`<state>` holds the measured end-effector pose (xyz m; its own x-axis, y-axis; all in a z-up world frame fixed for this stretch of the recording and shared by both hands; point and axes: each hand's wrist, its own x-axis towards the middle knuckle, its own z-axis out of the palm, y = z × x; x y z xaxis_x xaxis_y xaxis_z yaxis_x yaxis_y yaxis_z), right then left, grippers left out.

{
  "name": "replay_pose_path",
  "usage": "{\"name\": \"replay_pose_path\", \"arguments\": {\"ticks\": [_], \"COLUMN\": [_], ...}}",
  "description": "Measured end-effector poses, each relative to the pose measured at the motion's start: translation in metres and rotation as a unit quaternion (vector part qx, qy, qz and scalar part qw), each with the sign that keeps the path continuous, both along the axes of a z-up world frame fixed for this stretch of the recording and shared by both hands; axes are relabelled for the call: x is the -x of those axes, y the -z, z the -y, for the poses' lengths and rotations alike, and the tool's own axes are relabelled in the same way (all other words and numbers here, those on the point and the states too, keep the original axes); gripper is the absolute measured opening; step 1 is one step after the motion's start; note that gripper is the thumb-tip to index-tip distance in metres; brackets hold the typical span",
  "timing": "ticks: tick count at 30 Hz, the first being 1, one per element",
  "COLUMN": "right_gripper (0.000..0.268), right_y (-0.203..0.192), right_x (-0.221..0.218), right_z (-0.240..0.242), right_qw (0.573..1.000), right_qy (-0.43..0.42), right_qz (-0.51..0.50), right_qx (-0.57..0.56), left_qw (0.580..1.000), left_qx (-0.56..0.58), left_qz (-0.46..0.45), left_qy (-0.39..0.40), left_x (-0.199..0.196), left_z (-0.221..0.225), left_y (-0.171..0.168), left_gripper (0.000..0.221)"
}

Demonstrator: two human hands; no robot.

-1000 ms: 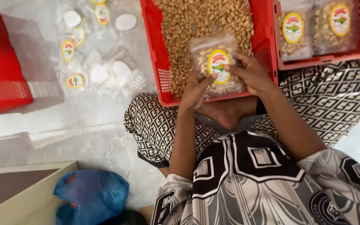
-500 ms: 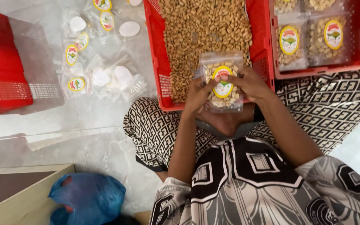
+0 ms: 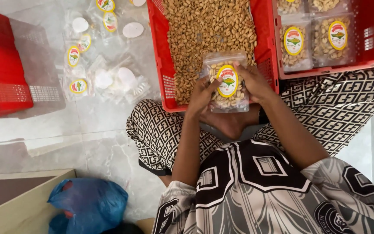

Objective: The person is manually packaging peanuts by scooping them from a large red crate into small plastic bags using a spoon.

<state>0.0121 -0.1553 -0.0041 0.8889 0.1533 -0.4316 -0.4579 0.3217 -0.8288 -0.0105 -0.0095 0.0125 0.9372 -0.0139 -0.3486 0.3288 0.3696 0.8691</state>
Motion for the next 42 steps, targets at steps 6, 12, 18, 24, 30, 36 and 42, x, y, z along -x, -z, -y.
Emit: {"name": "replay_pose_path", "arguments": {"ticks": [6,12,18,24,30,36,42], "right_gripper": [0.046,0.033,0.04,0.036,0.027,0.024,0.023], "right_y": [0.023,0.048,-0.004,0.032,0.042,0.023,0.021], "right_x": [0.001,0.001,0.005,-0.001,-0.005,-0.009,-0.015], "right_z": [0.007,0.017,0.011,0.017,0.014,0.017,0.015], "right_qw": [1.0,0.999,0.998,0.997,0.993,0.968,0.957], "right_qy": [0.017,-0.024,-0.062,-0.071,-0.118,-0.246,-0.282], "right_qz": [0.008,0.011,0.012,0.003,-0.003,0.044,0.074], "right_qx": [0.004,0.035,0.02,0.012,-0.024,-0.024,-0.01], "left_qw": [0.999,0.999,0.999,0.999,0.995,0.991,0.986], "left_qx": [-0.03,-0.035,-0.036,-0.027,-0.015,0.03,0.075], "left_qz": [-0.018,-0.006,-0.016,-0.024,-0.018,-0.041,-0.048], "left_qy": [-0.01,-0.016,-0.025,-0.034,-0.1,-0.123,-0.138], "left_x": [0.0,0.0,-0.001,-0.003,-0.009,-0.007,-0.013], "left_z": [0.006,0.003,0.008,0.006,0.008,0.002,-0.003], "left_y": [0.004,0.015,0.02,0.023,0.034,0.022,0.009], "left_gripper": [0.036,0.04,0.035,0.035,0.031,0.032,0.028]}}
